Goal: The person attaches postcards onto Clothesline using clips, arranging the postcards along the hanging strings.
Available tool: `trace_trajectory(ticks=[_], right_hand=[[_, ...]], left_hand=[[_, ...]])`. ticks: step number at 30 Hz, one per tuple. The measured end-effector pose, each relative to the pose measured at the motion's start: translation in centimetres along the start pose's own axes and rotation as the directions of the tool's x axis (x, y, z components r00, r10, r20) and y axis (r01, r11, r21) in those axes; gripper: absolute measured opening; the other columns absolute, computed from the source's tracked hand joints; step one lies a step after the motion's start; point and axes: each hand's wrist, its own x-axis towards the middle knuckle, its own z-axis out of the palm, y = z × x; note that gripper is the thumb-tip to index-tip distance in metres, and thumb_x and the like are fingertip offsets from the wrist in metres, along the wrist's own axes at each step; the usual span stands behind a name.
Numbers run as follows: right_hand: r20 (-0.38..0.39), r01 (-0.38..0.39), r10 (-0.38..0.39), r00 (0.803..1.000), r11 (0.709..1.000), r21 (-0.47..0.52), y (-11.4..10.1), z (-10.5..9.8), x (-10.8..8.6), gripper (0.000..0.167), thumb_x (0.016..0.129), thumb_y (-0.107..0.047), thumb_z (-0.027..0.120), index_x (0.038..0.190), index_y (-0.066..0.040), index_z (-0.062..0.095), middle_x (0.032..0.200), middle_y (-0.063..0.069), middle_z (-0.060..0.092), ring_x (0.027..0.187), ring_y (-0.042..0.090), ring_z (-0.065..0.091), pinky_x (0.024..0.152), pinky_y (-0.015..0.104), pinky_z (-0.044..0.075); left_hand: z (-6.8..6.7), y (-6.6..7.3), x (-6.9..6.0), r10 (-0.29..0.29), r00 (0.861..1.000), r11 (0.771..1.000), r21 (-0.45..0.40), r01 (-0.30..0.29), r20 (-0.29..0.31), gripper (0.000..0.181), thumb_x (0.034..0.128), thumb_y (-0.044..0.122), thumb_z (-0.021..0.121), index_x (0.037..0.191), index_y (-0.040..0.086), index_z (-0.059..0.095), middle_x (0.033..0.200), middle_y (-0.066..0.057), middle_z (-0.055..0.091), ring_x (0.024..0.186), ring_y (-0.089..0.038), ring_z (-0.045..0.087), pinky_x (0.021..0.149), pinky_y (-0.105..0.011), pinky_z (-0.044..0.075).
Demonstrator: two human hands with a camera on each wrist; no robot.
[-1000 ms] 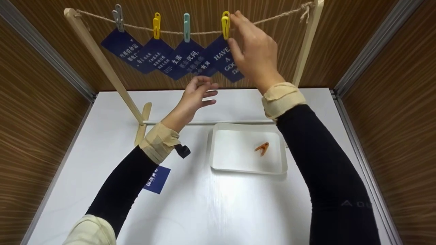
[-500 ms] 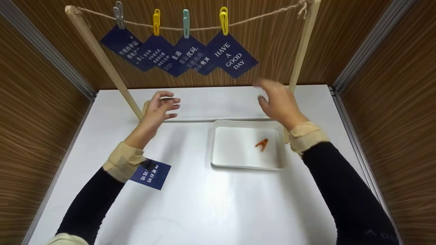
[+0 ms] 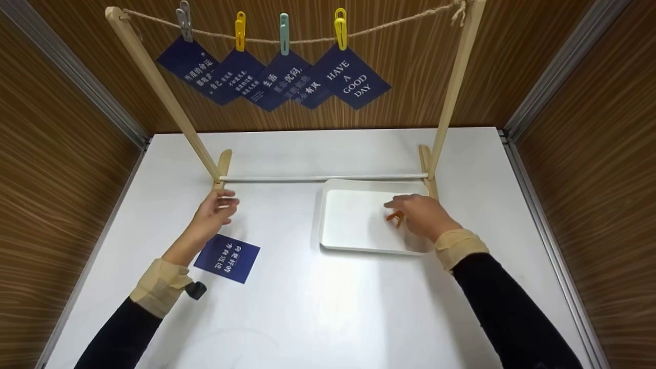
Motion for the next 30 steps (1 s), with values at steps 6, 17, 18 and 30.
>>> trace_trajectory(ticks=[6,17,18,30], right_hand=[[-0.021,0.098,-0.100,0.995,0.990,-0.103,0.3,2.3,0.2,0.063,0.079,0.014,0.068,0.137,-0.011,0.060,0.137,0.023,0.058,0.113,0.045,0.062,0.085,0.056,0.055],[-0.125,0.209,-0.251,0.960,0.938,-0.277,1.5,5.2,1.0,0.045,0.075,0.000,0.074,0.116,-0.017,0.070,0.103,0.007,0.072,0.090,0.030,0.065,0.067,0.043,0.055],[-0.121,0.216,-0.261,0.958,0.929,-0.299,1.4,5.3,0.9,0.042,0.075,-0.001,0.075,0.113,-0.016,0.070,0.100,0.007,0.072,0.088,0.029,0.065,0.067,0.043,0.055],[-0.164,0.251,-0.328,0.930,0.897,-0.364,0.8,5.6,0.4,0.022,0.071,-0.007,0.077,0.090,-0.014,0.069,0.082,0.002,0.067,0.076,0.023,0.062,0.063,0.038,0.051]], left_hand=[[-1.5,-2.9,-1.4,-0.009,0.997,0.917,0.399,-0.023,0.077,0.055,0.0903,0.020,0.072,0.139,0.009,0.050,0.143,-0.023,0.048,0.136,-0.043,0.036,0.111,-0.058,0.032],[-1.4,-6.6,-2.5,-0.069,0.983,0.727,0.684,-0.068,0.172,0.093,0.0718,0.032,0.090,0.152,0.025,0.042,0.160,-0.015,0.030,0.148,-0.046,0.016,0.111,-0.070,0.023],[-1.3,-6.8,-2.7,-0.056,0.983,0.711,0.698,-0.083,0.174,0.094,0.0709,0.032,0.091,0.151,0.025,0.043,0.158,-0.014,0.032,0.146,-0.045,0.020,0.110,-0.069,0.025],[-1.2,-7.1,-1.8,-0.005,0.987,0.615,0.779,-0.125,0.162,0.084,0.0677,0.044,0.090,0.138,0.016,0.054,0.121,-0.012,0.052,0.110,-0.031,0.045,0.092,-0.054,0.045]])
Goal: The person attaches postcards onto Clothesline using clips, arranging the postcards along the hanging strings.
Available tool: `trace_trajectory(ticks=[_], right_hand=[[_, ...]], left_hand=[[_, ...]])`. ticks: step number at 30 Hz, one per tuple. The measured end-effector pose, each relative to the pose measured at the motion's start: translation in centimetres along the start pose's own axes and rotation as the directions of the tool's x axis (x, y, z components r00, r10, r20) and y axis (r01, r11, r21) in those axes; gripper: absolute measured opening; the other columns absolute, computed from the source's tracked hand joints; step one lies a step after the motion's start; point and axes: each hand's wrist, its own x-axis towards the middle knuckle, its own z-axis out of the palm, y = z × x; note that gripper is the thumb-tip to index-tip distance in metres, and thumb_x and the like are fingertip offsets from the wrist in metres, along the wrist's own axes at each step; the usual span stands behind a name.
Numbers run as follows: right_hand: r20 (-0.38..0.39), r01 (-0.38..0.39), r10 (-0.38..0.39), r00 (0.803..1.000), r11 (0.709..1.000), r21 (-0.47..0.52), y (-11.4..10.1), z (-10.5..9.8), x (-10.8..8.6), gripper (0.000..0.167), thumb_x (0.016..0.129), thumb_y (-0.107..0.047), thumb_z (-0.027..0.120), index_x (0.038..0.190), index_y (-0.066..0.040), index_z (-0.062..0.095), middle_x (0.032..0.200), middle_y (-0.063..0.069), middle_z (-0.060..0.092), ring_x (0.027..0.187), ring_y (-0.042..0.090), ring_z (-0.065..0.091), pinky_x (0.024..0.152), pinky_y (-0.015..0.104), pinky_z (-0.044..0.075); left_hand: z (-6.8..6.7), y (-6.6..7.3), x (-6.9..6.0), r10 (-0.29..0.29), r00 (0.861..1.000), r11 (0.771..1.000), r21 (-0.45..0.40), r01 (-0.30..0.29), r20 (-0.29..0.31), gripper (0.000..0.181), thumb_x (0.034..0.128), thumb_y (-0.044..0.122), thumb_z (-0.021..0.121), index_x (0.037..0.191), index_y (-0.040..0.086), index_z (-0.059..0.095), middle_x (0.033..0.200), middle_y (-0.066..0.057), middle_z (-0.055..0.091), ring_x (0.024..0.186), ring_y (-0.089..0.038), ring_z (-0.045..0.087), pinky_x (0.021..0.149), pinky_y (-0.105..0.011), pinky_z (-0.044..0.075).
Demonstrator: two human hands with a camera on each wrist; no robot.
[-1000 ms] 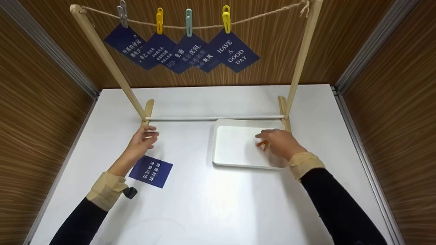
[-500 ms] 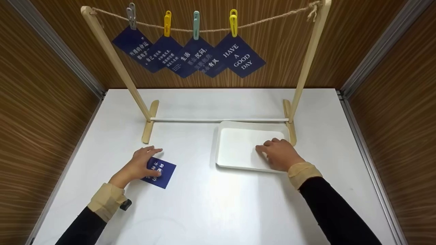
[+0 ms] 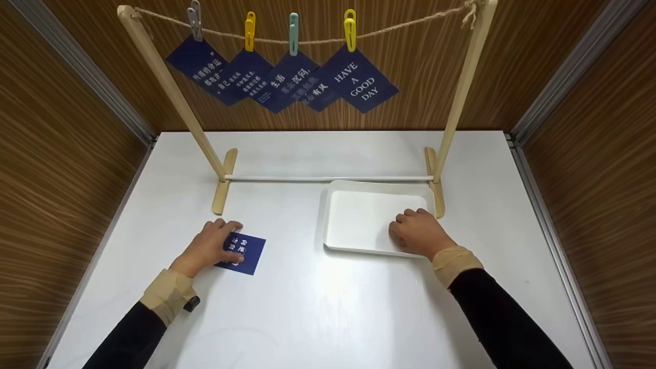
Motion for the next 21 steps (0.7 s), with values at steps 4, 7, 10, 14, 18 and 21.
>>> trace_trajectory(ticks=[4,7,10,14,18,21], right_hand=[[-0.040,0.011,-0.010,0.999,1.000,0.022,0.0,0.1,-0.3,0.022,0.070,-0.006,0.077,0.089,-0.015,0.069,0.080,0.000,0.067,0.075,0.022,0.061,0.059,0.036,0.048],[-0.042,0.010,-0.009,0.999,0.999,0.031,0.0,0.0,-0.4,0.025,0.069,-0.005,0.078,0.090,-0.015,0.069,0.080,-0.001,0.066,0.075,0.021,0.060,0.059,0.035,0.047],[-0.029,0.004,-0.003,1.000,0.999,0.042,-0.1,-0.3,-0.4,0.026,0.069,-0.005,0.078,0.091,-0.015,0.070,0.079,-0.003,0.065,0.073,0.019,0.059,0.058,0.033,0.045],[-0.027,-0.010,0.012,1.000,0.998,0.059,-0.3,-0.7,-0.5,0.023,0.069,-0.008,0.078,0.088,-0.017,0.069,0.074,-0.006,0.061,0.069,0.016,0.054,0.057,0.030,0.040],[-0.055,-0.037,0.042,0.998,0.996,0.087,-0.7,-1.3,-0.6,0.022,0.070,-0.010,0.077,0.091,-0.014,0.070,0.076,-0.003,0.065,0.069,0.018,0.059,0.055,0.032,0.043],[-0.053,-0.072,0.078,0.996,0.991,0.114,-1.0,-1.9,-0.6,0.027,0.073,-0.009,0.076,0.100,-0.009,0.072,0.082,0.003,0.069,0.072,0.022,0.065,0.057,0.037,0.050]], left_hand=[[0.2,0.0,0.4,-0.033,0.999,0.998,-0.061,0.033,0.002,0.073,0.0660,0.044,0.091,0.122,0.013,0.056,0.111,-0.010,0.049,0.103,-0.029,0.042,0.089,-0.048,0.046],[0.2,-0.1,0.6,-0.054,0.998,0.998,-0.025,0.054,-0.010,0.073,0.0619,0.052,0.091,0.110,0.010,0.056,0.110,-0.011,0.044,0.102,-0.030,0.039,0.086,-0.047,0.042],[0.1,-0.2,0.5,-0.076,0.997,0.997,0.025,0.076,-0.016,0.080,0.0573,0.063,0.089,0.105,0.009,0.055,0.110,-0.012,0.044,0.102,-0.030,0.038,0.084,-0.047,0.038],[-0.2,-0.1,0.3,-0.105,0.994,0.989,-0.104,0.103,-0.006,0.073,0.0648,0.059,0.087,0.105,0.011,0.050,0.100,-0.009,0.054,0.093,-0.027,0.048,0.079,-0.041,0.042],[-0.8,0.7,0.4,-0.080,0.994,0.940,-0.338,0.052,-0.069,0.042,0.0869,0.033,0.078,0.111,0.014,0.049,0.091,-0.007,0.063,0.079,-0.022,0.059,0.068,-0.038,0.049],[-1.4,1.8,0.9,-0.035,0.986,0.889,-0.457,-0.044,-0.163,0.031,0.0936,0.012,0.064,0.121,0.014,0.051,0.095,-0.009,0.064,0.077,-0.021,0.058,0.067,-0.037,0.048]])
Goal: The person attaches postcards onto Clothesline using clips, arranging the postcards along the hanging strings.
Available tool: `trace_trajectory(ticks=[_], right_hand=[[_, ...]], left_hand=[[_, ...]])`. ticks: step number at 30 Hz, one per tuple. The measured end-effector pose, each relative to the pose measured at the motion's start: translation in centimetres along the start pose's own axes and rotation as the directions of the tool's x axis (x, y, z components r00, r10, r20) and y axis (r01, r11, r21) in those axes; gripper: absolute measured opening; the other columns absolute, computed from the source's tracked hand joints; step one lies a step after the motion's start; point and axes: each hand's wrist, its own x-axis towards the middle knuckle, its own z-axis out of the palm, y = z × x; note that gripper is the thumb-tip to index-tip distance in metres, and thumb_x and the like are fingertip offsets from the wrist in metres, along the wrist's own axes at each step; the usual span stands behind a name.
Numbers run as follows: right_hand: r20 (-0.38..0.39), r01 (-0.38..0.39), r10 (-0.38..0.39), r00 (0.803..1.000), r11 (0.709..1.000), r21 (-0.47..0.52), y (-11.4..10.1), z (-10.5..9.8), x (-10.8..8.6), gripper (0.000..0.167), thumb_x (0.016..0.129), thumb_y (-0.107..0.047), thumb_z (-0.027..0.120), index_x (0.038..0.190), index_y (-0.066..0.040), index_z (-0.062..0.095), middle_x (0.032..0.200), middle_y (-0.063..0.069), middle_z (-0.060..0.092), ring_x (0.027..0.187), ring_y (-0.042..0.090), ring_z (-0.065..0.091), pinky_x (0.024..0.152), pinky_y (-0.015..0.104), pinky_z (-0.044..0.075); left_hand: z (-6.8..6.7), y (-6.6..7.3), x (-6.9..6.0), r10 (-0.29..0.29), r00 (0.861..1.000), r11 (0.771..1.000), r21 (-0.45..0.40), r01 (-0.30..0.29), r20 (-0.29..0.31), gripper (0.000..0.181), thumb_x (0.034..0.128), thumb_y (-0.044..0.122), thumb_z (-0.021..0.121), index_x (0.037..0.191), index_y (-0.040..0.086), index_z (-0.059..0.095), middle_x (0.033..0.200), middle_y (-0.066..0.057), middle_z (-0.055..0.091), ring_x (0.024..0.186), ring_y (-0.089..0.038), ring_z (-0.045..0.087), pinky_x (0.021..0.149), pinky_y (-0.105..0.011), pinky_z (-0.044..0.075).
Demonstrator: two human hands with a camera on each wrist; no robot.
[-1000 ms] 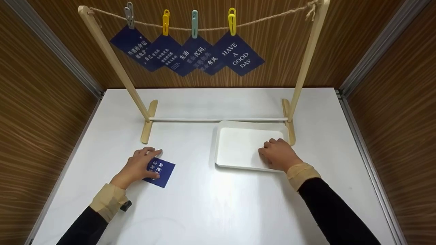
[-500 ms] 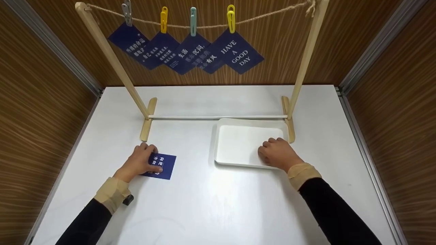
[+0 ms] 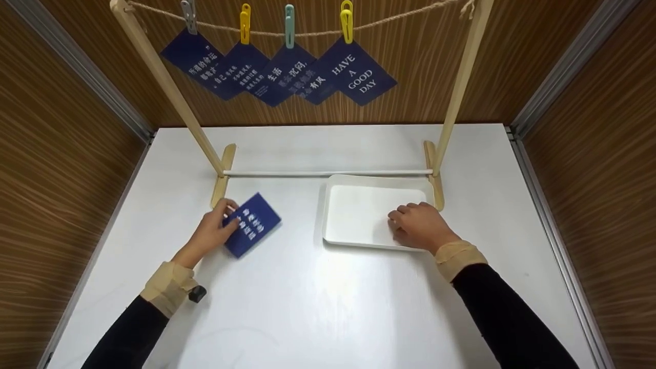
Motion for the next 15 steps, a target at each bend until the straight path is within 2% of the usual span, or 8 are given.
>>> trace_trajectory(ticks=[2,4,6,9,12,15], right_hand=[[0.020,-0.032,0.031,0.999,0.999,0.014,-0.1,-0.4,0.2,0.030,0.076,-0.007,0.075,0.106,-0.007,0.072,0.084,0.005,0.070,0.071,0.024,0.066,0.058,0.040,0.053],[0.051,-0.065,0.063,0.997,0.997,0.034,-0.2,-0.9,0.5,0.032,0.079,-0.006,0.076,0.111,-0.007,0.070,0.084,0.004,0.070,0.070,0.024,0.067,0.060,0.042,0.055],[0.074,-0.099,0.095,0.993,0.993,0.059,-0.2,-1.4,0.9,0.034,0.081,-0.007,0.078,0.114,-0.007,0.068,0.085,0.003,0.070,0.070,0.022,0.067,0.061,0.042,0.055],[0.083,-0.152,0.144,0.986,0.983,0.104,0.0,-2.3,1.7,0.035,0.083,-0.011,0.080,0.115,-0.008,0.067,0.084,0.001,0.070,0.071,0.019,0.065,0.061,0.040,0.054],[0.072,-0.206,0.197,0.978,0.968,0.141,0.6,-3.7,2.6,0.033,0.086,-0.018,0.079,0.115,-0.008,0.067,0.090,0.003,0.072,0.078,0.021,0.067,0.065,0.043,0.055],[0.059,-0.266,0.259,0.964,0.946,0.188,1.5,-6.2,4.0,0.032,0.090,-0.019,0.075,0.119,-0.008,0.066,0.102,0.009,0.074,0.090,0.027,0.070,0.076,0.049,0.056]], left_hand=[[0.2,1.1,0.7,0.045,0.998,0.994,-0.102,-0.049,-0.036,0.039,0.0911,0.002,0.058,0.128,0.012,0.050,0.098,-0.012,0.063,0.075,-0.021,0.058,0.067,-0.035,0.049],[0.4,2.4,1.3,0.065,0.997,0.971,-0.227,-0.075,-0.048,0.049,0.0886,-0.004,0.055,0.135,0.011,0.048,0.100,-0.014,0.062,0.075,-0.021,0.058,0.066,-0.034,0.050],[0.7,3.9,1.9,0.071,0.996,0.931,-0.355,-0.083,-0.046,0.057,0.0874,-0.007,0.055,0.140,0.012,0.046,0.102,-0.015,0.062,0.074,-0.022,0.061,0.067,-0.034,0.053],[1.3,6.2,2.6,0.054,0.998,0.858,-0.510,-0.059,-0.026,0.062,0.0875,-0.009,0.056,0.144,0.013,0.042,0.105,-0.016,0.062,0.078,-0.024,0.065,0.069,-0.035,0.056],[1.9,8.6,3.3,0.036,0.999,0.797,-0.604,-0.025,0.006,0.065,0.0873,-0.011,0.057,0.145,0.014,0.041,0.108,-0.015,0.062,0.082,-0.025,0.068,0.072,-0.036,0.057],[2.3,11.0,4.0,0.025,0.999,0.757,-0.653,0.002,0.033,0.061,0.0878,-0.011,0.057,0.142,0.013,0.043,0.110,-0.014,0.061,0.084,-0.024,0.068,0.076,-0.036,0.058]])
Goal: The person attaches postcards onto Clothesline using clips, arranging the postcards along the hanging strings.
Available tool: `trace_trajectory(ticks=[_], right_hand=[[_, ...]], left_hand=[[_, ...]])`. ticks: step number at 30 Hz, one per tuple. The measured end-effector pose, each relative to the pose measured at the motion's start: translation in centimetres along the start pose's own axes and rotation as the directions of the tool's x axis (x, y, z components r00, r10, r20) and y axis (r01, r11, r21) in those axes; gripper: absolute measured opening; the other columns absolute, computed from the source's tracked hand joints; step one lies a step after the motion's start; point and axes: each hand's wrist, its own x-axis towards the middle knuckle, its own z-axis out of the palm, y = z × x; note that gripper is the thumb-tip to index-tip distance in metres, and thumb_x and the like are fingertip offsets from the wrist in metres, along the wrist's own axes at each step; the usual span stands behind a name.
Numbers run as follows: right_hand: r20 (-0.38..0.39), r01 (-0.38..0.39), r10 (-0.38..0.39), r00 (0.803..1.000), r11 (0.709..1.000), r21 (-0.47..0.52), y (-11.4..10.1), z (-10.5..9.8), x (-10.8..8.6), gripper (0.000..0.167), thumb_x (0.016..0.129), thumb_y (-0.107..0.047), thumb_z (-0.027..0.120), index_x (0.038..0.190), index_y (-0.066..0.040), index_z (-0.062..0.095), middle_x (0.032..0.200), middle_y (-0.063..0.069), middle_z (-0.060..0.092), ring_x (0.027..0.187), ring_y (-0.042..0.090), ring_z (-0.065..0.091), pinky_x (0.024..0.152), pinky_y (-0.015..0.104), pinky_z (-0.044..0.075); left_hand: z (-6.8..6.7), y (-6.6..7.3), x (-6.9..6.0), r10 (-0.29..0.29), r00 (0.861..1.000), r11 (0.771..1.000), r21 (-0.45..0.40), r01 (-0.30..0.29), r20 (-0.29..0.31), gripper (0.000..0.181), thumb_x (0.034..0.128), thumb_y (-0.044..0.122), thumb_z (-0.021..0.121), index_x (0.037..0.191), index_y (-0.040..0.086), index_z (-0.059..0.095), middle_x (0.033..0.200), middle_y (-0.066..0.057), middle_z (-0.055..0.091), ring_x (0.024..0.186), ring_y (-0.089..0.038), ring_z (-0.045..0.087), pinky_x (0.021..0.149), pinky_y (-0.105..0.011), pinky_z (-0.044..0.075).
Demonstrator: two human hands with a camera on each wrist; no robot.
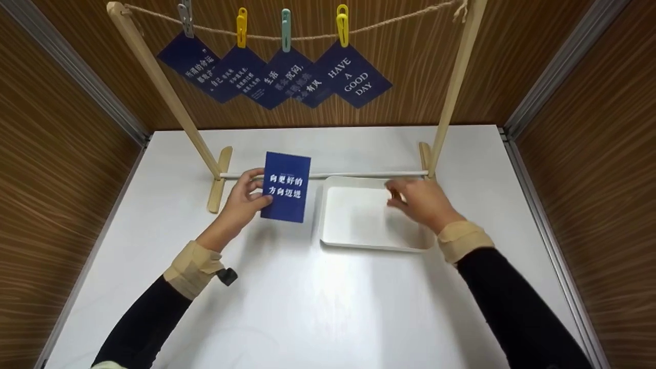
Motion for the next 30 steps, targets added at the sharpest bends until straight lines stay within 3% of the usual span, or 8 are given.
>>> trace_trajectory(ticks=[5,11,14,16,21,23,26,30], right_hand=[[-0.111,-0.042,0.053,0.992,0.994,0.105,-0.8,-6.7,3.9,0.031,0.097,-0.016,0.065,0.125,-0.004,0.061,0.111,0.015,0.070,0.095,0.034,0.068,0.081,0.051,0.054],[-0.326,0.018,0.020,0.945,0.993,0.113,-2.8,-15.2,8.8,0.032,0.101,-0.019,0.058,0.128,-0.001,0.058,0.101,0.014,0.070,0.083,0.001,0.058,0.077,0.020,0.046],[-0.351,-0.033,0.072,0.934,0.993,0.118,-3.9,-18.5,10.4,0.036,0.103,-0.025,0.053,0.132,-0.004,0.056,0.104,0.011,0.069,0.082,-0.009,0.051,0.076,0.012,0.041],[-0.354,-0.085,0.123,0.927,0.989,0.121,-4.6,-20.2,11.4,0.037,0.103,-0.029,0.051,0.132,-0.005,0.057,0.107,0.010,0.068,0.083,-0.006,0.052,0.076,0.014,0.042],[-0.448,-0.130,0.217,0.867,0.967,0.218,-5.3,-22.7,13.7,0.032,0.102,-0.032,0.052,0.123,-0.012,0.065,0.106,-0.002,0.064,0.089,0.002,0.054,0.081,0.016,0.044],[-0.475,-0.138,0.283,0.833,0.939,0.316,-5.3,-23.2,14.4,0.029,0.101,-0.033,0.054,0.123,-0.018,0.066,0.106,-0.010,0.061,0.091,0.002,0.055,0.084,0.017,0.046],[-0.450,-0.188,0.412,0.792,0.867,0.462,-5.3,-23.5,14.9,0.030,0.100,-0.035,0.055,0.126,-0.024,0.064,0.110,-0.014,0.060,0.096,0.002,0.056,0.091,0.017,0.049],[-0.397,-0.228,0.477,0.784,0.817,0.530,-5.2,-23.3,15.3,0.032,0.100,-0.035,0.053,0.127,-0.023,0.064,0.117,-0.008,0.063,0.104,0.005,0.058,0.095,0.019,0.050]], left_hand=[[2.7,2.7,2.1,-0.007,1.000,0.999,-0.046,0.008,0.019,0.042,0.0890,-0.009,0.058,0.129,0.003,0.051,0.112,-0.015,0.060,0.091,-0.024,0.068,0.084,-0.037,0.058],[6.2,6.5,4.8,0.019,0.999,0.993,-0.113,-0.015,0.038,0.027,0.0952,0.001,0.059,0.121,0.000,0.054,0.119,-0.016,0.063,0.108,-0.025,0.064,0.089,-0.038,0.057],[8.2,8.2,6.0,0.042,0.998,0.987,-0.155,-0.034,0.048,0.025,0.0963,0.003,0.060,0.120,0.000,0.054,0.119,-0.017,0.065,0.107,-0.024,0.065,0.088,-0.036,0.057],[9.6,9.3,6.8,0.052,0.997,0.983,-0.180,-0.041,0.054,0.022,0.0963,0.002,0.060,0.118,-0.001,0.055,0.117,-0.018,0.066,0.104,-0.024,0.066,0.086,-0.035,0.058],[12.6,11.8,9.1,0.025,0.997,0.975,-0.222,-0.009,0.070,0.023,0.0961,0.003,0.062,0.118,0.001,0.056,0.116,-0.016,0.069,0.101,-0.022,0.068,0.082,-0.033,0.059],[13.6,12.5,10.0,0.004,0.997,0.972,-0.237,0.013,0.073,0.026,0.0964,0.006,0.063,0.122,0.003,0.056,0.116,-0.013,0.069,0.101,-0.021,0.068,0.082,-0.032,0.058],[15.0,13.0,11.0,-0.026,0.997,0.967,-0.252,0.043,0.070,0.029,0.0967,0.008,0.063,0.124,0.005,0.056,0.113,-0.009,0.070,0.098,-0.018,0.068,0.080,-0.030,0.058],[16.3,13.0,11.8,-0.053,0.997,0.962,-0.265,0.067,0.061,0.026,0.0963,0.006,0.063,0.122,0.005,0.057,0.110,-0.009,0.070,0.093,-0.017,0.069,0.076,-0.030,0.058]])
